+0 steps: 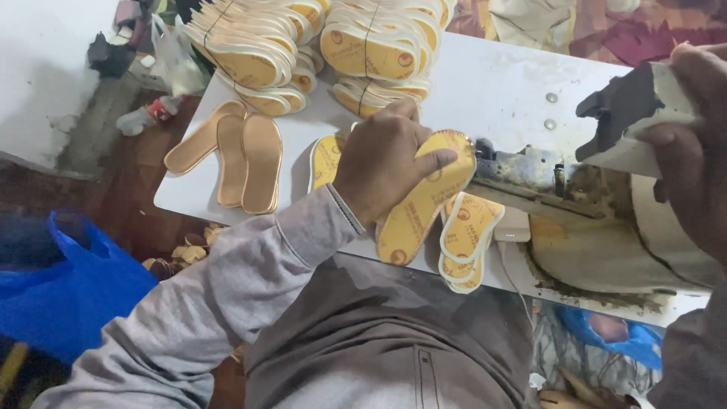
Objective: A worker in a shoe production facility organizes stacks of shoe insoles and then uses an industrial sewing machine to stitch around the perimeter of each insole.
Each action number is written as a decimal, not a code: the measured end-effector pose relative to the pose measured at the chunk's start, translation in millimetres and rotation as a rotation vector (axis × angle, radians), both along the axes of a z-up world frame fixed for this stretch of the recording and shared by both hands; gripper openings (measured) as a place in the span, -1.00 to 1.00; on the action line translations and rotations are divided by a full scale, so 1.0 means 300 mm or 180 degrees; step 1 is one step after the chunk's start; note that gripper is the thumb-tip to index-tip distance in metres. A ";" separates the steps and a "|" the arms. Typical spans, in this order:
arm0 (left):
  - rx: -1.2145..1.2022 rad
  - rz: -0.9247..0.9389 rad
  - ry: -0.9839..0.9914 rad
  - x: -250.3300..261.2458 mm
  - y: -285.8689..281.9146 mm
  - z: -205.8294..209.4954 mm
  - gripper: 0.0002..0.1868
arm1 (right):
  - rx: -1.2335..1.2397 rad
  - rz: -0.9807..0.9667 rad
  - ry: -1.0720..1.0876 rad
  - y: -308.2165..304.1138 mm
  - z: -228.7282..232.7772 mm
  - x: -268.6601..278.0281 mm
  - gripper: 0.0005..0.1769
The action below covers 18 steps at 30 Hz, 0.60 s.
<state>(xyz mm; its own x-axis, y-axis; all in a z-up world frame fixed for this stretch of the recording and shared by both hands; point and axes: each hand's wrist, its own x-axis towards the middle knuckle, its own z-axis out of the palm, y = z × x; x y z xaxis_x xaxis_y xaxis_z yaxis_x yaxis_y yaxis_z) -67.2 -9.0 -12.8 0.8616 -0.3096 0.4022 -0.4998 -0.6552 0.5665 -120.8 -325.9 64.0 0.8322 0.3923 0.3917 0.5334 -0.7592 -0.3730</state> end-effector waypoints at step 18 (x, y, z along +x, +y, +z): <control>-0.3551 -0.0214 0.2052 0.105 0.013 -0.024 -0.80 | -0.0932 0.0097 -0.1642 0.023 0.081 -0.062 -0.50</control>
<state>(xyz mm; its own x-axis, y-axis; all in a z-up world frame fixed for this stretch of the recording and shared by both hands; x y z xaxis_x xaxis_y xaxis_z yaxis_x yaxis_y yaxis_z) -35.6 -5.2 -20.0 0.9918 -0.1273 -0.0104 0.0537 0.3415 0.9384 -139.5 -319.1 88.2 0.5499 0.5658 0.6144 0.6133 -0.7729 0.1628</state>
